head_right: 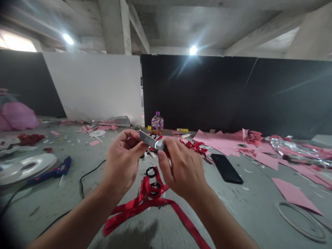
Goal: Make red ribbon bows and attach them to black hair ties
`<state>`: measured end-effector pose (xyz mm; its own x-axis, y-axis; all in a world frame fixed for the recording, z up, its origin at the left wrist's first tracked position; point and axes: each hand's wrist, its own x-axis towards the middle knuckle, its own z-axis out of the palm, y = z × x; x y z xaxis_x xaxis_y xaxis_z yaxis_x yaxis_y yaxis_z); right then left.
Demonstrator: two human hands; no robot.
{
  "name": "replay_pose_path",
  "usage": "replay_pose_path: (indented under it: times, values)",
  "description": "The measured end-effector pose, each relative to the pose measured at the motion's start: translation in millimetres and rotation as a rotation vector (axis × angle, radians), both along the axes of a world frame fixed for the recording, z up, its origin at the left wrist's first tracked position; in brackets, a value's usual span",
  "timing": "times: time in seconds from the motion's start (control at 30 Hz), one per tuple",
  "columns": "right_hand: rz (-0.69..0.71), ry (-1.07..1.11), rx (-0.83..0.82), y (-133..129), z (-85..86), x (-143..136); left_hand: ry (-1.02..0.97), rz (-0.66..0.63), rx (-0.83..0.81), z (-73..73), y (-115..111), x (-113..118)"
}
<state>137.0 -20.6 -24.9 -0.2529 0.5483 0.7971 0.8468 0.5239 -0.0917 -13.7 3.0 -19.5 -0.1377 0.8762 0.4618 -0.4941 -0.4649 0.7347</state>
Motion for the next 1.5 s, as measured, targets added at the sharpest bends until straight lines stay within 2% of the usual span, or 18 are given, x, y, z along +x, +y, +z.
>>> replay_pose_path:
  times: [0.13,0.33,0.53,0.7,0.93,1.17,1.4,1.5]
  values:
    - [-0.06,-0.068,0.02,2,-1.0,-3,-0.038,-0.063,-0.049,2.5,-4,0]
    - [-0.101,-0.02,0.046,3,-3.3,-1,-0.093,-0.11,-0.101,7.8,-7,1]
    - [-0.056,0.078,-0.03,2,-3.7,-6,-0.119,-0.095,-0.109,7.6,-6,2]
    - [0.013,0.122,-0.142,-1,-1.5,-9,-0.108,-0.079,-0.054,2.9,-5,2]
    - [0.024,0.137,-0.133,-1,-1.3,-5,-0.121,-0.084,-0.056,4.8,-5,1]
    - [0.152,0.291,-0.228,0,1.3,-9,-0.109,-0.184,-0.091,3.9,-5,4]
    - [0.241,0.395,-0.332,6,-3.2,-7,-0.126,-0.198,-0.142,6.1,0,2]
    - [0.356,0.564,-0.412,10,-9.4,-9,-0.13,-0.238,-0.166,4.6,-1,4]
